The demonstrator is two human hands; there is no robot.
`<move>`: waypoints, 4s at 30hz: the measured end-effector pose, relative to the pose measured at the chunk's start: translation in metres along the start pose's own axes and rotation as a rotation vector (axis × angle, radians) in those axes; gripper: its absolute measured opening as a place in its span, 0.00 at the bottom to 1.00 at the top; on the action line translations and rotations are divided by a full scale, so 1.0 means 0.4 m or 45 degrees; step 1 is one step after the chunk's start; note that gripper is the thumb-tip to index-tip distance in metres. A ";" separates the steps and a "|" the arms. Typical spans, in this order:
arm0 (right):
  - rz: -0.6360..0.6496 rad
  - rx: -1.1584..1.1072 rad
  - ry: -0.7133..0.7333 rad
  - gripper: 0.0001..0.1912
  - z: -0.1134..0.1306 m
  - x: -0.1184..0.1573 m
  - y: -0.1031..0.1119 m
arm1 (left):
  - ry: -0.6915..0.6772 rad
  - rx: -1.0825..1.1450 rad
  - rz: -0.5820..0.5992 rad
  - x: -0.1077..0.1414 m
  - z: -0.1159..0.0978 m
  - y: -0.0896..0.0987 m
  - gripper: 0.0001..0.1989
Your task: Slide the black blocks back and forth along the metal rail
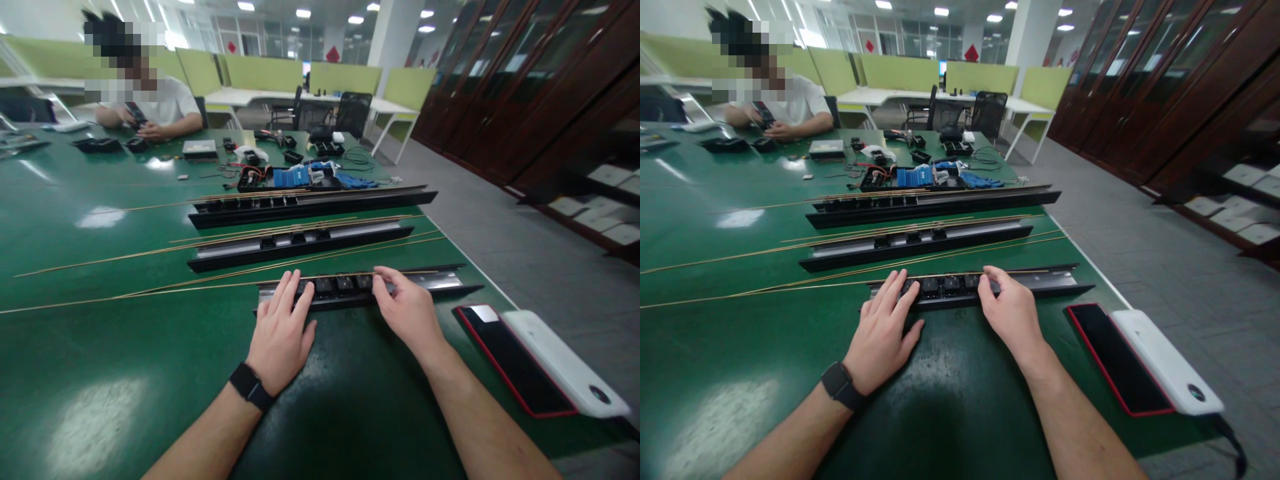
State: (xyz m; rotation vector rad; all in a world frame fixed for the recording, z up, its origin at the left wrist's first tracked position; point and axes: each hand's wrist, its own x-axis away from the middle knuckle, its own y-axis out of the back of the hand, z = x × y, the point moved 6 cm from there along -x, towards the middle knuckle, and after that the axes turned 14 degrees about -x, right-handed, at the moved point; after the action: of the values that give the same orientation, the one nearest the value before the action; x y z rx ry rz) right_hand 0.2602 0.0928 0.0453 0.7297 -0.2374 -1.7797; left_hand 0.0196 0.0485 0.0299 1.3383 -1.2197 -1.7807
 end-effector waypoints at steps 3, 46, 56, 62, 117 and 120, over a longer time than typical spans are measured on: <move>0.002 0.001 -0.003 0.22 0.001 0.000 0.001 | 0.002 0.000 -0.002 0.000 0.001 0.000 0.31; -0.045 0.036 -0.083 0.21 -0.004 -0.002 0.018 | 0.013 0.023 0.014 0.000 0.002 0.002 0.31; -0.007 -0.034 -0.018 0.22 -0.006 0.001 0.006 | 0.010 0.002 0.028 0.000 0.000 0.000 0.31; 0.002 0.015 -0.017 0.21 0.001 0.003 0.004 | 0.009 0.025 0.019 0.000 0.002 0.000 0.31; -0.031 0.046 0.010 0.20 0.001 0.002 0.010 | -0.003 0.002 0.010 0.000 0.000 0.000 0.31; -0.041 0.056 -0.005 0.20 -0.001 0.002 0.012 | 0.002 0.003 0.022 0.000 0.001 -0.002 0.31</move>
State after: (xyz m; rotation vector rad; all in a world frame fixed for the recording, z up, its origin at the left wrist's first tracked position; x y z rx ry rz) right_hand 0.2642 0.0904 0.0469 0.7651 -0.2694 -1.8116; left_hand 0.0194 0.0488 0.0290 1.3263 -1.2292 -1.7667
